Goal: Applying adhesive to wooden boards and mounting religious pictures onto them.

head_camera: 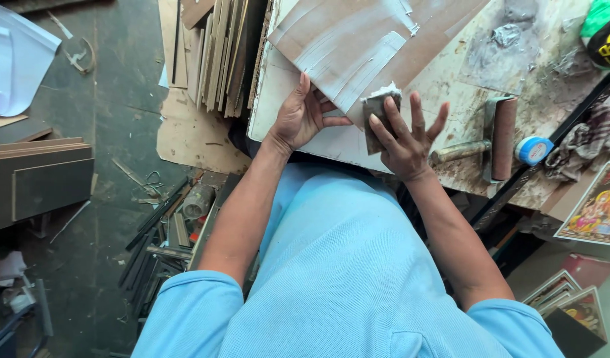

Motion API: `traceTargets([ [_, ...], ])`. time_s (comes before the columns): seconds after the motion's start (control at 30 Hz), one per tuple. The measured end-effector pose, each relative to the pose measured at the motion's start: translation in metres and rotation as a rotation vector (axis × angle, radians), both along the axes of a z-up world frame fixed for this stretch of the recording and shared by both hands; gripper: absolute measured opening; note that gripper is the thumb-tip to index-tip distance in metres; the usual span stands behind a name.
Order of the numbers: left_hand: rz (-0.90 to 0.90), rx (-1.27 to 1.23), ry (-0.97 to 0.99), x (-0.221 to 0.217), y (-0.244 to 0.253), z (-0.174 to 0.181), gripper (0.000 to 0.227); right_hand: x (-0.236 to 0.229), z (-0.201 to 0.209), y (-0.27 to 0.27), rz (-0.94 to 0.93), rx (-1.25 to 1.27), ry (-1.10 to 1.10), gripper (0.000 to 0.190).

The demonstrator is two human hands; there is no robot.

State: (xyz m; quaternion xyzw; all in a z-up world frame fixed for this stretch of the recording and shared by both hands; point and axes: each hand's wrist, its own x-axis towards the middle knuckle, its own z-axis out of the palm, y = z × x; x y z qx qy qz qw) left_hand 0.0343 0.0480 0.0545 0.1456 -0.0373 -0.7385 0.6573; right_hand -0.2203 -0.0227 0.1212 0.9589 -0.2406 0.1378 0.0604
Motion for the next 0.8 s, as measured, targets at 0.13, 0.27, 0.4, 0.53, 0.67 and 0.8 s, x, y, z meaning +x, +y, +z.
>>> traceTargets([
  [0.13, 0.009, 0.008, -0.037, 0.000, 0.000, 0.005, 0.084, -0.024, 0.005, 0.011, -0.062, -0.018, 0.085, 0.037],
  [0.27, 0.008, 0.000, -0.053, 0.004, -0.002, 0.016, 0.085, -0.038, 0.012, 0.013, -0.122, -0.026, 0.139, 0.037],
  [0.4, -0.024, 0.007, -0.052, 0.005, -0.004, 0.021, 0.085, -0.050, 0.000, -0.015, -0.273, -0.036, -0.030, 0.033],
  [0.53, -0.068, -0.014, -0.083, 0.001, -0.003, 0.020, 0.084, -0.011, 0.033, -0.057, -0.450, 0.232, -0.366, 0.034],
  [0.67, -0.080, -0.013, -0.105, 0.001, -0.004, 0.015, 0.086, -0.006, 0.014, -0.135, -0.670, 0.467, -0.580, 0.032],
  [0.8, -0.019, 0.064, 0.039, 0.000, -0.003, 0.005, 0.098, 0.006, 0.014, -0.186, -0.504, 0.351, -0.522, 0.031],
])
